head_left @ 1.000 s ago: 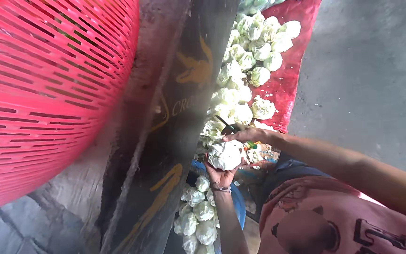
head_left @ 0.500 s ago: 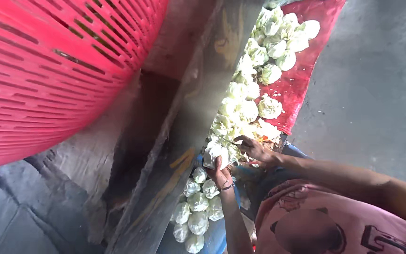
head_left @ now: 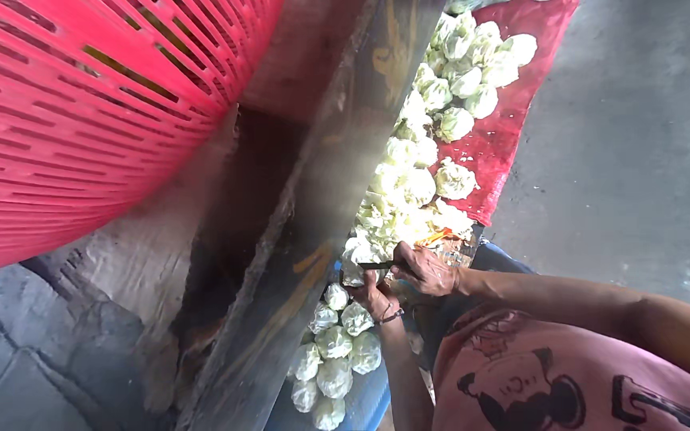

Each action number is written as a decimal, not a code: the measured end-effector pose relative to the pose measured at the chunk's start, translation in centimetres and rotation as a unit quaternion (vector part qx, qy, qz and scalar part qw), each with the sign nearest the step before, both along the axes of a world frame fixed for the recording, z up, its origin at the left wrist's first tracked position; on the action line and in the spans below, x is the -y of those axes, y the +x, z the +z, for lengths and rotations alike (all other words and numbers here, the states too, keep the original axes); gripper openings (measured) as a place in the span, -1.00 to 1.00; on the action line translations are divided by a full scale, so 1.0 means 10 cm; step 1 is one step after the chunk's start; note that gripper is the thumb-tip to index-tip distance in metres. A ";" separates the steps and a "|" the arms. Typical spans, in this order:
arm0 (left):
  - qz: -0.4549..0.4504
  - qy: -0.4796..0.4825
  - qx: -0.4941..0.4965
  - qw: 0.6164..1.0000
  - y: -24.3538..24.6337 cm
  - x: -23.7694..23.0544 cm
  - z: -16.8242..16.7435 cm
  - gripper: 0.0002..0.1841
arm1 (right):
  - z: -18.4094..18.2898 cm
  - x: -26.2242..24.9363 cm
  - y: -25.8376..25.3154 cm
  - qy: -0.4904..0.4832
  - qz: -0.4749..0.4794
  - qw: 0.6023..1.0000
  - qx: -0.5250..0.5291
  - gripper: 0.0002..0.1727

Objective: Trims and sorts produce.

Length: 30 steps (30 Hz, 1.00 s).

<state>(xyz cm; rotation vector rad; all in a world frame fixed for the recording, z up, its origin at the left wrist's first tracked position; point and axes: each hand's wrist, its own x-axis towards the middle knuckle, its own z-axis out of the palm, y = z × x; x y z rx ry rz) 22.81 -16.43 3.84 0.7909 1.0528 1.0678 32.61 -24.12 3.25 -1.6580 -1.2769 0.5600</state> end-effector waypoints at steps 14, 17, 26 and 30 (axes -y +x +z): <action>0.003 -0.095 0.111 0.989 -0.08 0.00 0.09 -0.70 | -0.19 0.03 0.26 -0.050 0.005 0.999 -0.005 -0.57; -0.011 -0.091 0.139 0.986 -0.14 0.02 0.11 -0.67 | -0.11 -0.02 0.25 -0.013 0.022 1.000 0.002 -0.60; -0.034 -0.092 0.117 0.988 -0.22 -0.04 0.24 -0.61 | -0.46 -0.17 0.56 -0.316 -0.028 0.940 -0.128 -0.56; -0.009 0.054 -0.115 0.992 -0.24 -0.06 -0.01 -0.14 | -0.43 -0.16 0.59 -0.297 -0.099 0.890 -0.332 -0.58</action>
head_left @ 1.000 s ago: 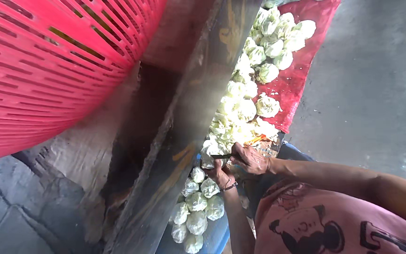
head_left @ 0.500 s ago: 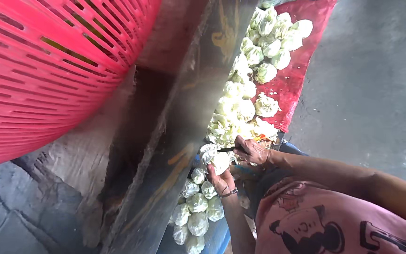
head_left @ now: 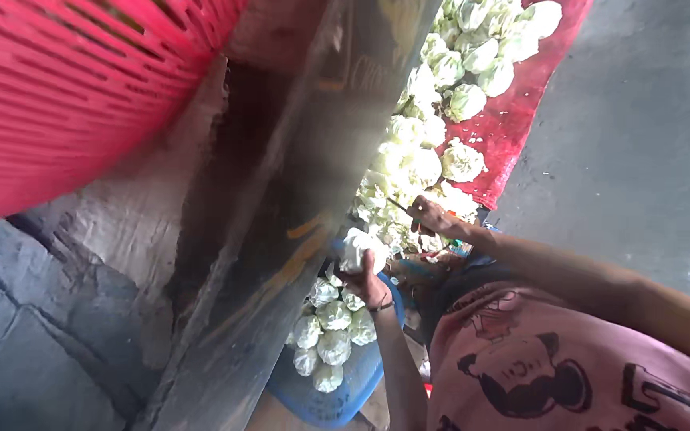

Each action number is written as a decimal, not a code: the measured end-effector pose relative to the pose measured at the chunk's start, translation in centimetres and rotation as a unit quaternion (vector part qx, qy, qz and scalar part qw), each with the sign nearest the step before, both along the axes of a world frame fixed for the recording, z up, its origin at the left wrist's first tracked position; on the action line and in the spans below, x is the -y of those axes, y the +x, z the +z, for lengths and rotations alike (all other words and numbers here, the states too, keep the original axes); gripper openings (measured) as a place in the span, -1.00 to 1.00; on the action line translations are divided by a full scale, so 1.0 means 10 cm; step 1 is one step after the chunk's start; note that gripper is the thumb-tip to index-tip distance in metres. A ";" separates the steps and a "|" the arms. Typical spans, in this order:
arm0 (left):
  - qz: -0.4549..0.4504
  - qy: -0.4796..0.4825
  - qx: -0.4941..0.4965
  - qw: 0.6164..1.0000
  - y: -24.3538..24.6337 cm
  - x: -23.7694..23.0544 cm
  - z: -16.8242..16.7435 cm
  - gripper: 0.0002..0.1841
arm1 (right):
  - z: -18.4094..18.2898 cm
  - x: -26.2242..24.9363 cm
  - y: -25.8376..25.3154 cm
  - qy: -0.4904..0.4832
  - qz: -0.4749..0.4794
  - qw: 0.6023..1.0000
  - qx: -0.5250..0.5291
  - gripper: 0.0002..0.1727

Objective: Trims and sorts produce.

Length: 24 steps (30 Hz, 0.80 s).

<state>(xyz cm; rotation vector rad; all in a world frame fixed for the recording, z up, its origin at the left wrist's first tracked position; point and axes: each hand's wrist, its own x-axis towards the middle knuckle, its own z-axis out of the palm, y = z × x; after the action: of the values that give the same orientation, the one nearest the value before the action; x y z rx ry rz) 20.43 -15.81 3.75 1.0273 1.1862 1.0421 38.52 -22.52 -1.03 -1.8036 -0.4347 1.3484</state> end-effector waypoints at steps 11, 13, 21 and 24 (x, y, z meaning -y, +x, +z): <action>0.068 -0.132 -0.144 0.978 -0.74 -1.05 -0.40 -0.47 | 0.10 0.43 0.04 0.057 -0.181 0.955 -0.228 -0.58; 0.069 -0.126 -0.187 0.972 -0.84 -1.29 -0.38 -0.38 | 0.02 0.43 -0.05 0.050 -0.183 0.952 -0.238 -0.54; -0.005 -0.044 -0.358 0.933 -0.77 -1.89 -0.56 -0.46 | -0.12 0.44 -0.21 0.066 -0.192 0.938 -0.281 -0.61; -0.040 0.017 -0.590 0.806 -0.44 -1.95 -0.56 -0.23 | -0.12 0.48 -0.14 0.082 -0.202 0.932 -0.289 -0.69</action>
<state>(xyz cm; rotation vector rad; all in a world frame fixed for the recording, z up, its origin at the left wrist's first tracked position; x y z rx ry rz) 16.05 3.73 -1.88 1.8341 2.0645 0.2403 37.13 -27.29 -2.18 -1.1934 0.1360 1.4120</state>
